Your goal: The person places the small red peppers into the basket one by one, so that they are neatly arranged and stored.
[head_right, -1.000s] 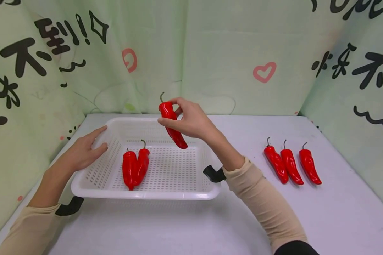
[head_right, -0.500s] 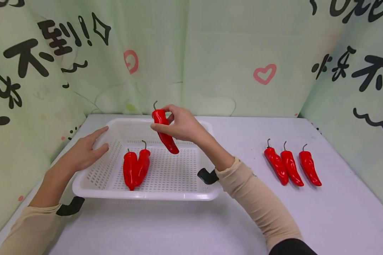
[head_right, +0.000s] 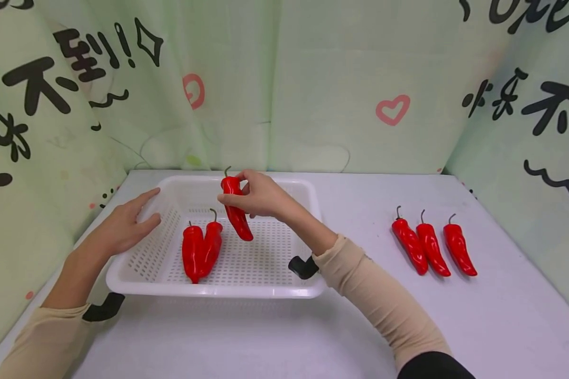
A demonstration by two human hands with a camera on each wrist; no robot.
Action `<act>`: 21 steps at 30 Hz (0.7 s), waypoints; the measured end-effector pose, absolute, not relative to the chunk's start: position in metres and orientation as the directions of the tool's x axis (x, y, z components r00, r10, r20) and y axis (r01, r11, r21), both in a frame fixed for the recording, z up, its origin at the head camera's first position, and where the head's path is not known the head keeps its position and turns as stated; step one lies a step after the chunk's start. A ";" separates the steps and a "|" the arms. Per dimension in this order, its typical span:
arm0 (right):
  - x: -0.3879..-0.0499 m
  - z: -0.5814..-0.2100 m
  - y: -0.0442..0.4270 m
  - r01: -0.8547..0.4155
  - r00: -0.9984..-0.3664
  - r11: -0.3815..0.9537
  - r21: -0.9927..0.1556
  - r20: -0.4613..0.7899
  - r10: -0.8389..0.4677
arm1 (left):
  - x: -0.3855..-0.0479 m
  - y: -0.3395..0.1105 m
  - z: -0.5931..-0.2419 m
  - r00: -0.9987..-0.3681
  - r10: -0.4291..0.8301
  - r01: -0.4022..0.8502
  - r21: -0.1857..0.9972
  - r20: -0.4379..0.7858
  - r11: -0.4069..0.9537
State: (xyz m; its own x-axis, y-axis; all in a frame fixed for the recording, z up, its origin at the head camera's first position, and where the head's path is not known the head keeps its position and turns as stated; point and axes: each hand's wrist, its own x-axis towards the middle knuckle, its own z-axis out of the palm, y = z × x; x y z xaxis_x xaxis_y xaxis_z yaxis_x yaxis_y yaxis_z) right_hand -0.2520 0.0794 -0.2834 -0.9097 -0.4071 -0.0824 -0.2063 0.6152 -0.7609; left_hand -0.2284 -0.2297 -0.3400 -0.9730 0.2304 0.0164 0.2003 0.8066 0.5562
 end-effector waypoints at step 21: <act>-0.261 -0.313 0.071 0.064 -0.832 0.545 -0.836 -0.346 -0.433 | -0.229 -0.230 -0.340 -0.976 0.218 0.174 0.558 -0.012 0.812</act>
State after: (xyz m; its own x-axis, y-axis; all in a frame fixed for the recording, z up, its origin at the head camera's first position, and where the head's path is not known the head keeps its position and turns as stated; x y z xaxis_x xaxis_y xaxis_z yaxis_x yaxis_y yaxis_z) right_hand -0.2613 0.0706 -0.3131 -0.8324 -0.4329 -0.3460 0.0639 0.5451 -0.8359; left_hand -0.2292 -0.2298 -0.3401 -0.9758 0.2181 -0.0125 0.1743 0.8116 0.5575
